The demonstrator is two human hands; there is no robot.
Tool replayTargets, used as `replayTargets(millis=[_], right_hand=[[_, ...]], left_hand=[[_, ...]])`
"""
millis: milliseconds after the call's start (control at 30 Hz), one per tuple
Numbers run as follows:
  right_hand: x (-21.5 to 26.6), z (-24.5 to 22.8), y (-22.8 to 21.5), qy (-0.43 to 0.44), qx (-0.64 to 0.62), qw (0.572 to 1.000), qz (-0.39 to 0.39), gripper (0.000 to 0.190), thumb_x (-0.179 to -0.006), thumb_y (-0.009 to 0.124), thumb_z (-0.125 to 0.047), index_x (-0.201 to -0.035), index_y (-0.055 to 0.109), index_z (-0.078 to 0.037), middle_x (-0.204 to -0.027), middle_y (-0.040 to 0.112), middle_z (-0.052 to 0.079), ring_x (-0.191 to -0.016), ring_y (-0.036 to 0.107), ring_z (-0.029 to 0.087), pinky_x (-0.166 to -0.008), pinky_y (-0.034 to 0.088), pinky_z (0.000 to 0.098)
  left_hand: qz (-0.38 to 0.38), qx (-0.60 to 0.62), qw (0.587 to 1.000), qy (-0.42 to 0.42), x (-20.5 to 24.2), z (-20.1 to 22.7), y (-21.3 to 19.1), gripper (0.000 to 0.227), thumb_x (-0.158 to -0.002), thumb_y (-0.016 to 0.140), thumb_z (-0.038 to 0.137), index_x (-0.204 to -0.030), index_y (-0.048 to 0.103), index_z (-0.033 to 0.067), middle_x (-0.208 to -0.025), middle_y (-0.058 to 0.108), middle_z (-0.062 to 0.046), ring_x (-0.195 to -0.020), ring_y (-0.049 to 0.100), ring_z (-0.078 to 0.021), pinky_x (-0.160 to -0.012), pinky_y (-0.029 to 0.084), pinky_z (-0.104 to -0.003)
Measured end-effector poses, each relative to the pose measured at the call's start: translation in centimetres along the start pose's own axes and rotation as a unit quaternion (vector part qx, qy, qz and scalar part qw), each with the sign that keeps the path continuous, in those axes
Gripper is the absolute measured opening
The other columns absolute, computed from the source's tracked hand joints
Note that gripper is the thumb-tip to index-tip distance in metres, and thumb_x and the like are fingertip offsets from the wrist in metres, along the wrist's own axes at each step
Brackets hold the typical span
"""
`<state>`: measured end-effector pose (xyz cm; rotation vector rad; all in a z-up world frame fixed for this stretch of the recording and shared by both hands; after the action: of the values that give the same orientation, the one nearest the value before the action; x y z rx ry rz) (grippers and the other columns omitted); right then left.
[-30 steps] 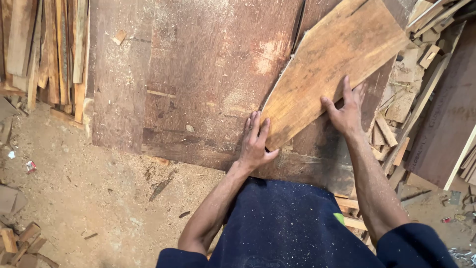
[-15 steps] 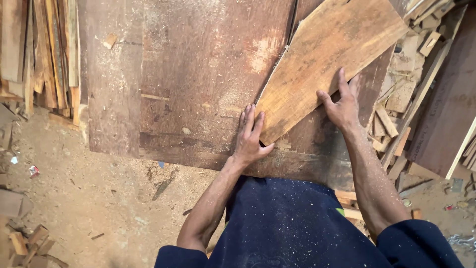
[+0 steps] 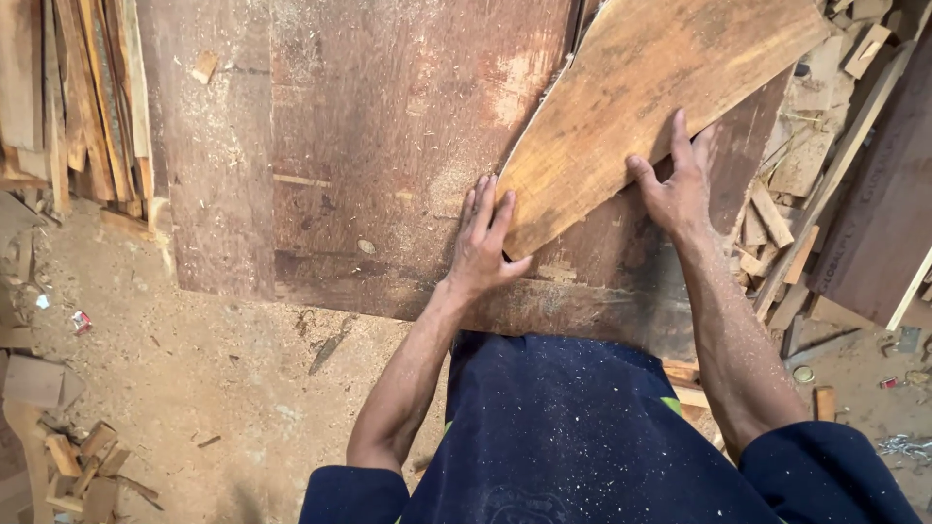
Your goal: Cutting and shaping a piece of wood using a circular table saw.
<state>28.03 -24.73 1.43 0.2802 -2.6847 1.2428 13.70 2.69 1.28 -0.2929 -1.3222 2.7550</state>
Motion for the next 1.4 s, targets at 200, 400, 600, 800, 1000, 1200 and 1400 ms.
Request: replayTargets(millis=[200, 400, 600, 800, 1000, 1200, 1400], right_hand=[[-0.5, -0.1, -0.2, -0.007, -0.005, 1.0, 0.016, 0.091, -0.098, 0.077, -0.046, -0.167, 0.031, -0.011, -0.171, 0.006, 0.037, -0.161, 0.007, 0.049, -0.132, 0.017, 0.0524], [-0.8, 0.0, -0.2, -0.005, 0.003, 1.0, 0.02, 0.091, -0.097, 0.078, -0.045, -0.167, 0.032, -0.011, -0.171, 0.007, 0.036, -0.161, 0.006, 0.049, -0.131, 0.014, 0.0523], [-1.2, 0.3, -0.2, 0.006, -0.006, 1.0, 0.014, 0.092, -0.096, 0.078, -0.046, -0.168, 0.031, -0.013, -0.17, 0.005, 0.036, -0.161, 0.003, 0.047, -0.132, 0.012, 0.0515], [-1.8, -0.1, -0.5, -0.004, 0.002, 1.0, 0.007, 0.092, -0.096, 0.079, -0.044, -0.168, 0.029, -0.014, -0.171, 0.003, 0.036, -0.162, 0.001, 0.046, -0.132, 0.011, 0.0518], [-2.2, 0.1, -0.4, 0.017, -0.021, 1.0, -0.005, 0.091, -0.096, 0.078, -0.042, -0.169, 0.029, -0.016, -0.171, 0.002, 0.036, -0.162, 0.001, 0.045, -0.132, 0.013, 0.0506], [-3.3, 0.5, -0.5, -0.021, -0.006, 1.0, 0.015, 0.092, -0.097, 0.081, -0.041, -0.168, 0.03, -0.013, -0.171, 0.004, 0.038, -0.162, 0.001, 0.047, -0.133, 0.011, 0.0524], [-3.2, 0.2, -0.7, -0.014, 0.005, 1.0, 0.008, 0.092, -0.096, 0.079, -0.044, -0.167, 0.031, -0.013, -0.169, 0.004, 0.039, -0.16, 0.003, 0.049, -0.131, 0.009, 0.0531]], left_hand=[[-0.036, -0.005, 0.999, -0.015, -1.3, -0.7, -0.5, 0.117, -0.069, 0.091, 0.038, -0.159, 0.03, -0.0027, -0.166, 0.018, -0.035, -0.158, 0.019, -0.0435, -0.133, 0.014, -0.052], [-0.041, -0.019, 0.999, 0.009, -2.1, -1.3, -0.6, 0.119, -0.067, 0.092, 0.044, -0.156, 0.031, -0.0042, -0.164, 0.016, -0.036, -0.156, 0.017, -0.0441, -0.131, 0.013, -0.049], [-0.036, -0.033, 0.999, 0.012, -2.7, -1.0, -1.0, 0.115, -0.069, 0.091, 0.042, -0.157, 0.032, -0.0026, -0.164, 0.017, -0.035, -0.157, 0.018, -0.044, -0.132, 0.014, -0.049], [-0.023, -0.007, 1.0, 0.004, -2.3, -0.4, -0.5, 0.114, -0.069, 0.088, 0.042, -0.155, 0.032, -0.0054, -0.162, 0.017, -0.038, -0.155, 0.018, -0.046, -0.13, 0.013, -0.053], [-0.02, -0.019, 1.0, 0.002, -2.8, -0.9, 0.1, 0.109, -0.071, 0.086, 0.041, -0.154, 0.035, -0.0066, -0.163, 0.017, -0.038, -0.156, 0.019, -0.0453, -0.131, 0.014, -0.053], [-0.009, -0.016, 1.0, 0.003, -3.5, -1.2, 0.0, 0.109, -0.069, 0.088, 0.041, -0.153, 0.037, -0.0053, -0.162, 0.019, -0.038, -0.155, 0.019, -0.0444, -0.13, 0.014, -0.052], [-0.017, -0.01, 1.0, -0.009, -4.0, -0.3, -1.0, 0.109, -0.066, 0.091, 0.04, -0.152, 0.041, -0.0057, -0.161, 0.023, -0.037, -0.154, 0.021, -0.045, -0.13, 0.017, -0.052]])
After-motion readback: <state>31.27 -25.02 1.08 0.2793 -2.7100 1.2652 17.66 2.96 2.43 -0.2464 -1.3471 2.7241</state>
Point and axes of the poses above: each hand's wrist, its own x-axis away from the middle knuckle, its own y-axis out of the palm, z = x × y, the point moved 9 cm from there along -x, towards the middle knuckle
